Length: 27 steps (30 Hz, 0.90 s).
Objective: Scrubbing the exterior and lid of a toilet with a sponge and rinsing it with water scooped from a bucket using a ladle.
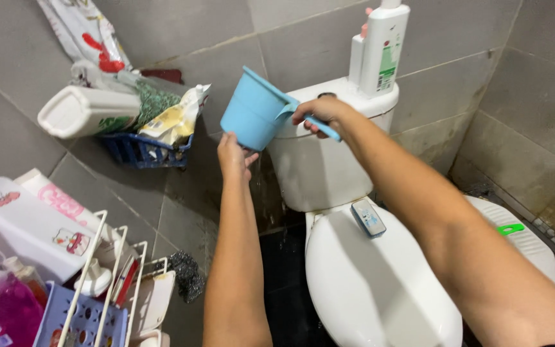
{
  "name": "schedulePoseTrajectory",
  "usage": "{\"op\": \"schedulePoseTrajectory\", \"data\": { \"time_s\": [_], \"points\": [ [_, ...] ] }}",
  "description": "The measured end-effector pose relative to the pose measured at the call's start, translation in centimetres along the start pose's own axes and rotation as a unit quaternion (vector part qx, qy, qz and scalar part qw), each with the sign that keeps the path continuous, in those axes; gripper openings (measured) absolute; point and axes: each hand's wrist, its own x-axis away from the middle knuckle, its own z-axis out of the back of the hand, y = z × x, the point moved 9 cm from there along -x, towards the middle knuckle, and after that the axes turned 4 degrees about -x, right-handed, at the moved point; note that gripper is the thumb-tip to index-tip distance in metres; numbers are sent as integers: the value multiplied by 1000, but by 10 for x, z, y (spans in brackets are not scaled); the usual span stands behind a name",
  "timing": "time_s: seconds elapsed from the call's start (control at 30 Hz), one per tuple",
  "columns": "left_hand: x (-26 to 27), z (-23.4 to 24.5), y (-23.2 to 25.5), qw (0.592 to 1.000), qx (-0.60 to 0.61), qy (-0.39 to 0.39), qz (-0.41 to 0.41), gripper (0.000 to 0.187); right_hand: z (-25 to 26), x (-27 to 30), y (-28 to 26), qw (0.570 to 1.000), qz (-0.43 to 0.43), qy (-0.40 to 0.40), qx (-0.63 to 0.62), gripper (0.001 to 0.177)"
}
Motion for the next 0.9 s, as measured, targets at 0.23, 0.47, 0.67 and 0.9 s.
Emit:
{"op": "schedulePoseTrajectory", "data": {
  "time_s": [0.23,0.47,0.67,0.9],
  "points": [
    [-12,-2,2,1000,5,22,3,53,-1,-3,11,999,15,5,-51,12],
    [-11,-15,18,1000,-5,24,-17,55,6,-13,12,995,13,-13,-101,14],
    [-17,-24,24,999,-20,33,-30,57,12,-34,18,990,-4,-46,-130,17],
    [-11,-36,30,998,-19,29,-61,59,15,-47,26,984,-19,-73,-163,18]
  ]
}}
